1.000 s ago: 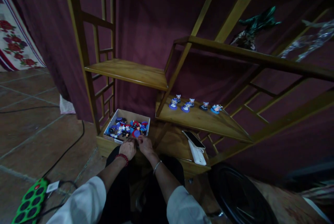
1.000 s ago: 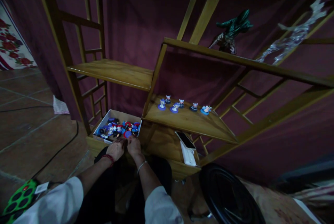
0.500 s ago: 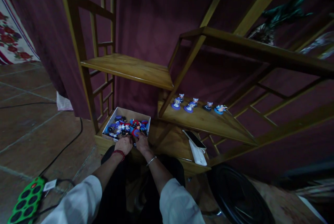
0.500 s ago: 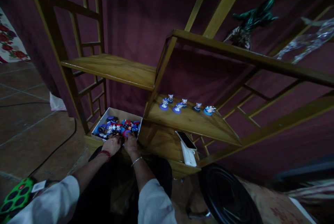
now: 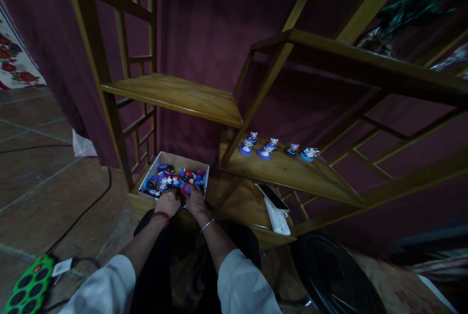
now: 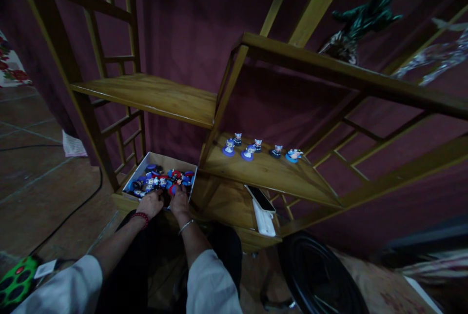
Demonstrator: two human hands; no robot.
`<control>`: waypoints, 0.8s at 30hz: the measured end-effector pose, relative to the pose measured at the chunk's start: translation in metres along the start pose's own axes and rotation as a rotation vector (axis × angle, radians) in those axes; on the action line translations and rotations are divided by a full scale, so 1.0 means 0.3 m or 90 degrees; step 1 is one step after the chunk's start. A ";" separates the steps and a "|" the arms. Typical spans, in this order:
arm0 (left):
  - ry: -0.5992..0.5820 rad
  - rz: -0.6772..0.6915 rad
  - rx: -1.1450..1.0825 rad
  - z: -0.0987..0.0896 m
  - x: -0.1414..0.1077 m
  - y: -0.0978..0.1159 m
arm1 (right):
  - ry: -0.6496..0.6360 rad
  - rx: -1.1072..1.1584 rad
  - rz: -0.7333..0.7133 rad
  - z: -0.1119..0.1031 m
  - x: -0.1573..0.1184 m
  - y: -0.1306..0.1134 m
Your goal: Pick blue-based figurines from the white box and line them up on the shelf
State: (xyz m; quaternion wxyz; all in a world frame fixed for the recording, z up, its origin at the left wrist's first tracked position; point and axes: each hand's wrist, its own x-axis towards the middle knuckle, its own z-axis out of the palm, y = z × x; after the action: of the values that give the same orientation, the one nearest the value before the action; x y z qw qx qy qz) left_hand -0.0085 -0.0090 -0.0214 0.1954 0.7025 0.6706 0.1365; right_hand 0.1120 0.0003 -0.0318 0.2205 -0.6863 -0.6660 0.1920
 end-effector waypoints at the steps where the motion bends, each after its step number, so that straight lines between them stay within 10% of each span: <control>1: -0.003 -0.004 -0.003 -0.001 0.003 -0.001 | -0.004 -0.003 0.006 0.001 0.000 -0.002; 15: -0.033 -0.020 -0.034 -0.027 0.014 0.009 | 0.043 0.022 -0.030 -0.003 -0.030 -0.003; 24: -0.008 0.026 -0.015 -0.032 -0.023 0.059 | 0.119 0.124 -0.316 -0.303 -0.192 -0.102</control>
State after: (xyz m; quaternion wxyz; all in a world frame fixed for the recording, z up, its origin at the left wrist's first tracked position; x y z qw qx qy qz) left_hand 0.0024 -0.0153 -0.0041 0.2052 0.7146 0.6531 0.1439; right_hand 0.1348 -0.0611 0.0589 0.3863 -0.4922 -0.7689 0.1313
